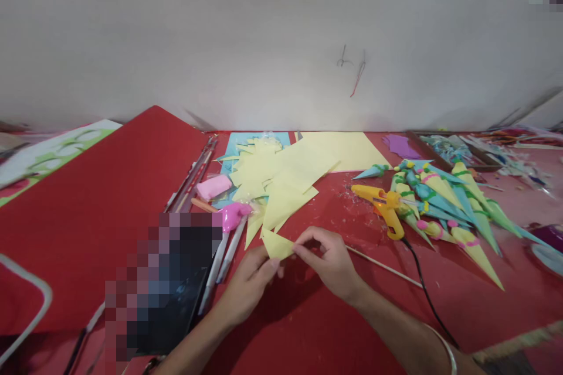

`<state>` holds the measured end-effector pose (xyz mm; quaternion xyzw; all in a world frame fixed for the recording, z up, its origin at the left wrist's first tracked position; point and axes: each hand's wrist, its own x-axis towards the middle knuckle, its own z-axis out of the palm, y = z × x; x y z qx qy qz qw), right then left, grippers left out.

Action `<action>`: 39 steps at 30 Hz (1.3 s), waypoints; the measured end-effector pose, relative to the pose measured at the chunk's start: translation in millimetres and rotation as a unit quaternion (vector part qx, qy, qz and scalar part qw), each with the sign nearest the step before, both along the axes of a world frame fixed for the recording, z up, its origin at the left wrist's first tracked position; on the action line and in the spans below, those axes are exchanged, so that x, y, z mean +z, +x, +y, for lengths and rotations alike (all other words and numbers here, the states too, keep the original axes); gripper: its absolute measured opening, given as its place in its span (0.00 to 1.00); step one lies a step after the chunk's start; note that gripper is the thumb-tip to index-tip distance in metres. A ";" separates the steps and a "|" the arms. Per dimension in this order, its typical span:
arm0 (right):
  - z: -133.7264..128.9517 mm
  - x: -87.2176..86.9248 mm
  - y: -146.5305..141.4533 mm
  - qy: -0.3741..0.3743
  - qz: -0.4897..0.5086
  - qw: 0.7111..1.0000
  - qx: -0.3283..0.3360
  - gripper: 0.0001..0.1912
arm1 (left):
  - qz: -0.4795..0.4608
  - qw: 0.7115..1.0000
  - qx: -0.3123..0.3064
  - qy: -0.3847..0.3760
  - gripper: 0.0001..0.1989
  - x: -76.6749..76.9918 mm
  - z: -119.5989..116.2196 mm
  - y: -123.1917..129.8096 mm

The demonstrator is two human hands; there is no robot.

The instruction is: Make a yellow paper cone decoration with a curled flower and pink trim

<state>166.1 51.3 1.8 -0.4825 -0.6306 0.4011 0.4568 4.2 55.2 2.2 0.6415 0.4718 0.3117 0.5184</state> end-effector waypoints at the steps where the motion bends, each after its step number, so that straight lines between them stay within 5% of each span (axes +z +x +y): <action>1: -0.4 0.7 0.0 0.002 -0.003 1.000 0.007 0.05 | 0.015 1.000 0.001 0.011 0.13 0.5 0.9 1.5; 11: -1.5 -4.7 -2.4 0.004 -0.005 0.999 0.033 0.13 | 0.093 0.996 0.006 0.014 0.24 6.5 2.0 5.6; 18: 0.2 -6.9 -3.8 -0.079 0.012 0.995 0.059 0.06 | 0.103 0.994 -0.013 -0.023 0.23 0.1 3.9 1.6; 28: -1.6 -5.7 -7.1 -0.042 -0.015 0.997 0.064 0.12 | 0.064 0.997 0.020 0.026 0.23 -1.4 6.5 1.1; 39: -0.1 -4.8 -11.6 0.005 -0.031 0.999 0.028 0.11 | 0.098 0.995 -0.018 -0.007 0.25 -7.5 5.4 3.5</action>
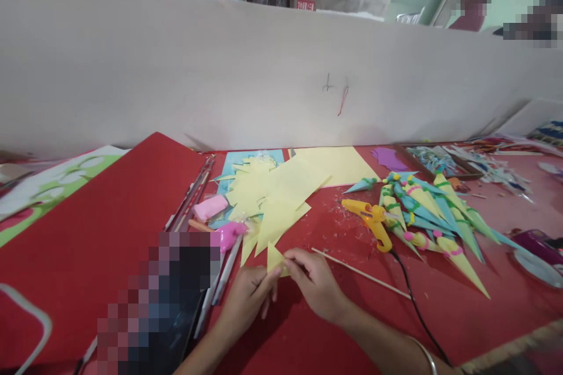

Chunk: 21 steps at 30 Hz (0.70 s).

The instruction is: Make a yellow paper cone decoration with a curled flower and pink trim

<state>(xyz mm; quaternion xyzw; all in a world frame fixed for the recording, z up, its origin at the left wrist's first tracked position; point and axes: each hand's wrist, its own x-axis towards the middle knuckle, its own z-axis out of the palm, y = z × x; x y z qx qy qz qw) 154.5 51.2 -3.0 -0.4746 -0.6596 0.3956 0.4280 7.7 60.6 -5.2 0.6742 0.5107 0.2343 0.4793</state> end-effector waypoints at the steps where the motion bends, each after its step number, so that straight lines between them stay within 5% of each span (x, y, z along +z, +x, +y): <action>1: 0.4 0.6 0.5 0.005 -0.013 1.000 0.001 0.11 | 0.012 1.000 0.005 0.015 0.25 0.0 0.5 -0.3; 6: 3.2 -0.2 4.7 0.029 -0.095 0.994 0.047 0.12 | 0.067 0.988 0.042 0.135 0.11 8.8 5.1 -5.7; 14: 4.9 -3.6 9.3 0.094 -0.229 0.964 0.102 0.12 | 0.201 0.945 -0.105 0.237 0.13 17.2 10.0 -20.1; 21: 6.2 1.7 7.4 0.041 -0.104 0.991 0.072 0.11 | 0.272 0.916 -0.145 0.256 0.12 10.6 6.9 -20.5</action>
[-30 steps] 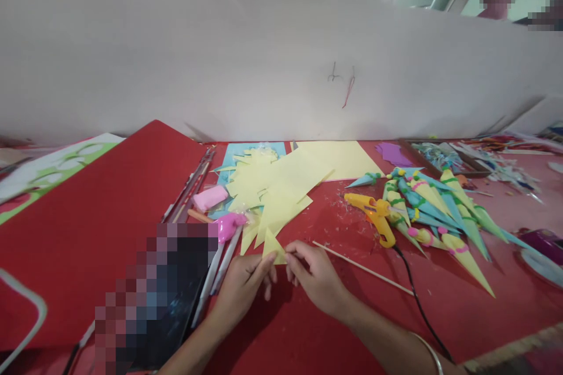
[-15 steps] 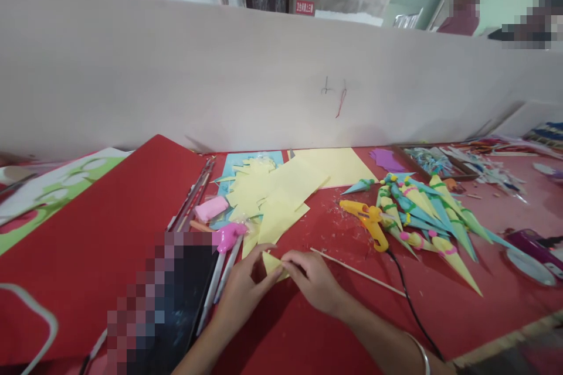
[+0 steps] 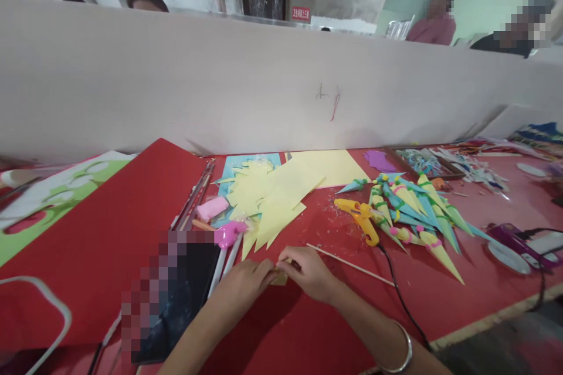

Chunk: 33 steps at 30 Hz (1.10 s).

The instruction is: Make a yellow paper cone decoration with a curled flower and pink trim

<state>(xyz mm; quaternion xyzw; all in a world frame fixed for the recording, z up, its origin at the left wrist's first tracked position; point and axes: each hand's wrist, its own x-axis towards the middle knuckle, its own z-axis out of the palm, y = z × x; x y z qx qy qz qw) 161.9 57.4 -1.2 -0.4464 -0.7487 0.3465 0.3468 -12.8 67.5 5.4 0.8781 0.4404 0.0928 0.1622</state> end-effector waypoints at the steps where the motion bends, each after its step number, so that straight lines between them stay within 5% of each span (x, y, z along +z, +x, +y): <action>1: 0.3 0.8 -0.9 -0.029 0.043 0.999 -0.012 0.11 | -0.003 1.000 0.008 -0.004 0.12 1.4 -1.6 1.4; 4: 0.6 1.2 -3.1 -0.124 0.152 0.980 -0.017 0.12 | -0.056 0.995 0.043 -0.063 0.13 9.0 -7.6 6.3; 9: -0.8 -5.0 -6.2 -0.191 0.167 0.967 0.023 0.21 | -0.179 0.966 0.089 -0.167 0.14 17.9 -14.1 12.3; 17: 1.4 -6.8 -7.4 -0.104 0.149 0.980 -0.086 0.22 | -0.081 0.983 0.163 -0.019 0.12 12.3 -6.7 34.8; 30: 1.0 9.3 -10.6 -0.025 0.135 0.976 -0.168 0.17 | -0.211 0.959 0.170 -0.082 0.14 15.6 -16.4 52.6; 33: -2.3 13.6 -5.2 -0.018 0.130 0.974 -0.182 0.17 | -0.230 0.951 0.143 -0.148 0.14 22.2 -19.5 52.7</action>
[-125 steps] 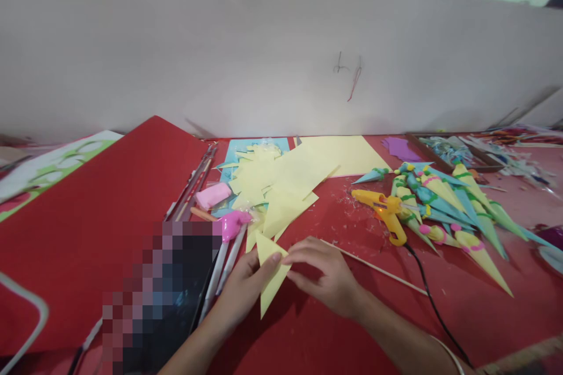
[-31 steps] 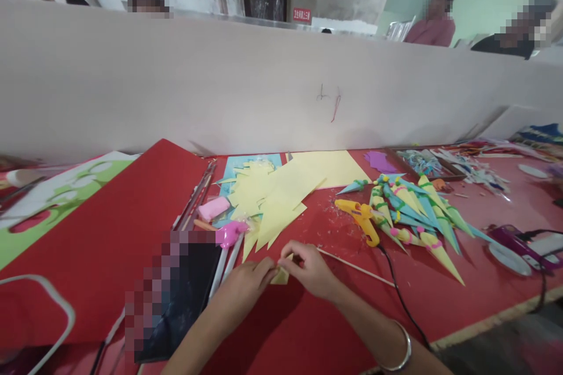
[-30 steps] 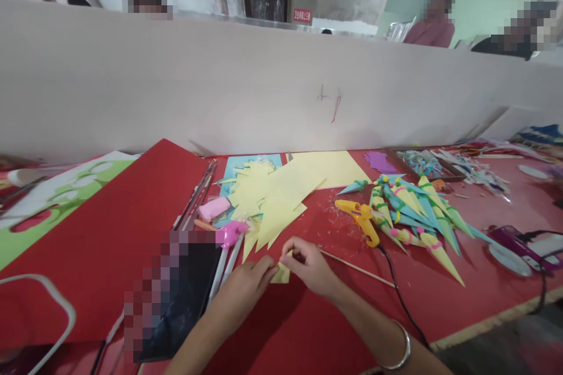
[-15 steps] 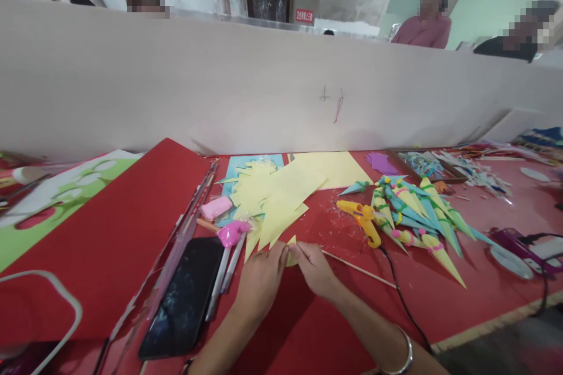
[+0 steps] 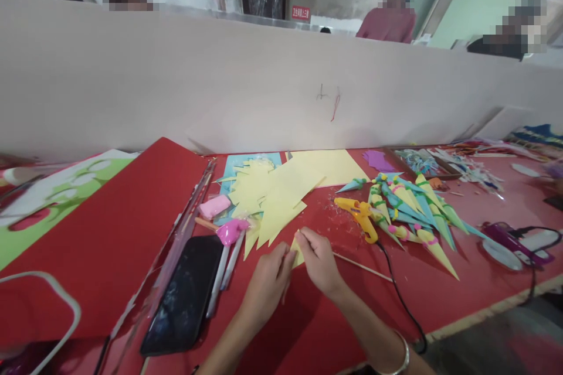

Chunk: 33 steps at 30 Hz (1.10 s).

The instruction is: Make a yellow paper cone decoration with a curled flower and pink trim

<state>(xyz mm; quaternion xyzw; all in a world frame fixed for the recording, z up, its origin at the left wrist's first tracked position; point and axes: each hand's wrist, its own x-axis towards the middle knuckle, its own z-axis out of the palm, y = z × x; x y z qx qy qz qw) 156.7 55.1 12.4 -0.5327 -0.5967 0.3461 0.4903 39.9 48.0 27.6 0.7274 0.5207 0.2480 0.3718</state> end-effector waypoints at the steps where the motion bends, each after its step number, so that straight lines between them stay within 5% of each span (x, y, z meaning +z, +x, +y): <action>1: -1.4 1.0 1.5 0.002 -0.001 1.000 -0.005 0.17 | -0.012 1.000 -0.016 -0.022 0.14 2.5 -0.9 -0.3; 6: -7.0 5.3 3.7 0.005 0.011 1.000 -0.020 0.16 | -0.020 0.999 -0.035 -0.034 0.16 8.3 -2.2 -4.5; 12: -6.4 9.5 9.4 -0.112 0.087 0.985 0.097 0.14 | -0.078 0.990 -0.006 -0.114 0.20 -3.6 -2.7 -12.2; 20: 5.1 17.2 14.1 -0.017 -0.121 0.989 0.078 0.17 | -0.067 0.992 -0.024 -0.102 0.20 -4.3 4.4 -25.0; 27: 47.0 8.5 17.2 0.037 -0.306 0.948 0.074 0.14 | 0.201 0.975 -0.092 -0.004 0.24 -4.4 9.9 -29.7; 33: 75.0 -14.3 17.4 0.047 -0.381 0.911 0.153 0.23 | 0.285 0.956 -0.070 0.018 0.22 -14.3 13.0 -28.8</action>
